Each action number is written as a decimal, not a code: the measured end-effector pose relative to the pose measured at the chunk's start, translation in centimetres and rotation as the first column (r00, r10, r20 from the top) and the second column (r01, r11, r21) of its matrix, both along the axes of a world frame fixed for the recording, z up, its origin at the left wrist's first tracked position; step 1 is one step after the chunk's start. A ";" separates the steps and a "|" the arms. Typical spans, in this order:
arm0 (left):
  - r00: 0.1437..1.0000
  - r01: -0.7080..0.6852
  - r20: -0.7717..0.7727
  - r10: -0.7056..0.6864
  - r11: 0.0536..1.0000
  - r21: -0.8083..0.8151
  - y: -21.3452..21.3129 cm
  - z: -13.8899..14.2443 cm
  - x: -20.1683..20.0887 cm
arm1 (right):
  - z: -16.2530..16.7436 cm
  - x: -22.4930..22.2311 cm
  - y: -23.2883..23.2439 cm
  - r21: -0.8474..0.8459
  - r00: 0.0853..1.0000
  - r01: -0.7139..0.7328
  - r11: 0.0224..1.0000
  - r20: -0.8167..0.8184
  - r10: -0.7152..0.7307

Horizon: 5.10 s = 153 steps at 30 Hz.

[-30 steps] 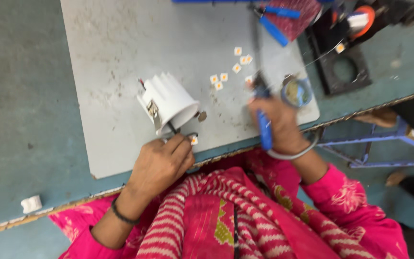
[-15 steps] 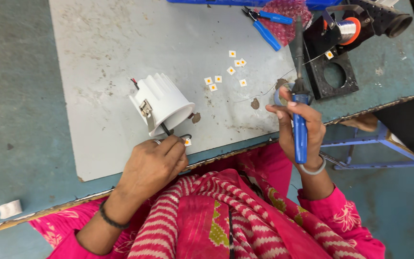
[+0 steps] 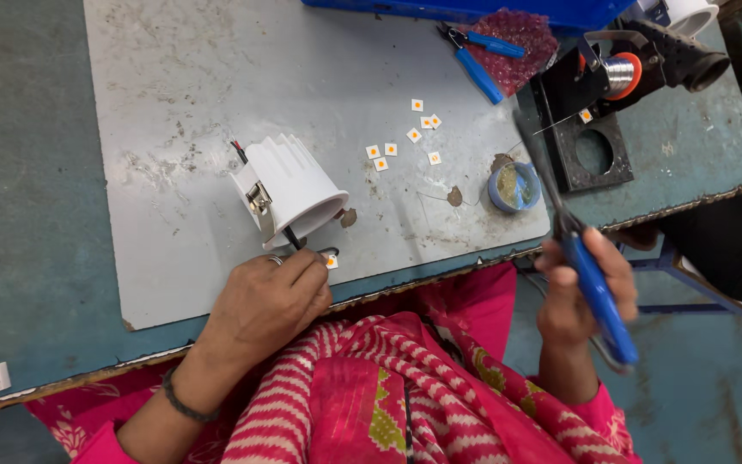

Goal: The person solders small LED chips onto the wires of a white light fixture housing using a soldering iron, dipping wire ends into a small cup of flux and trimming with pliers, then sets the finished housing aside and picks up another.

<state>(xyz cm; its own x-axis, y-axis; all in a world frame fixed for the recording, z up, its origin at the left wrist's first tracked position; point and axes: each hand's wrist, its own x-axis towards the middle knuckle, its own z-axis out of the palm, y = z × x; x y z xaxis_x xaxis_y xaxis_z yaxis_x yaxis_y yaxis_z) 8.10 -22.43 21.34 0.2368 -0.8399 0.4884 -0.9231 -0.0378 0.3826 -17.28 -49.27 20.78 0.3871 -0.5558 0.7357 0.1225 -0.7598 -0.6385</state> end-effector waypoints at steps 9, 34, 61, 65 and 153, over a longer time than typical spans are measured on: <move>1.000 -0.006 0.001 0.006 1.000 -0.003 0.0 -0.1 0.1 | 0.6 -2.1 -1.1 0.220 0.984 0.075 0.973 0.144 -0.108; 1.000 -0.019 0.021 0.019 1.000 0.003 -0.1 -0.1 0.0 | 1.6 -0.6 -2.5 0.396 0.997 0.079 0.915 -0.034 -0.071; 0.998 0.006 -0.062 -0.005 1.000 0.010 0.0 0.0 0.4 | 1.3 -1.7 -5.7 0.836 0.830 -0.547 0.051 0.533 0.167; 0.997 0.010 -0.071 -0.011 1.000 -0.013 0.0 0.1 0.5 | 1.6 -0.8 -5.2 0.834 0.826 -0.549 0.047 0.533 0.183; 0.998 -0.026 -0.065 0.026 1.000 0.009 -1.3 -0.5 -0.7 | 7.8 7.2 4.9 0.194 0.766 -0.483 0.854 -0.379 0.519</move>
<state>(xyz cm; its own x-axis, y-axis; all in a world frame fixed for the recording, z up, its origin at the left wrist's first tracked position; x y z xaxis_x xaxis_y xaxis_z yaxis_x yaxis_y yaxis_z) 7.36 -23.69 20.83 0.2895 -0.8368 0.4647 -0.8951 -0.0646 0.4412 -10.04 -44.39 28.53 0.8771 -0.2482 0.4113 0.1897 -0.6077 -0.7712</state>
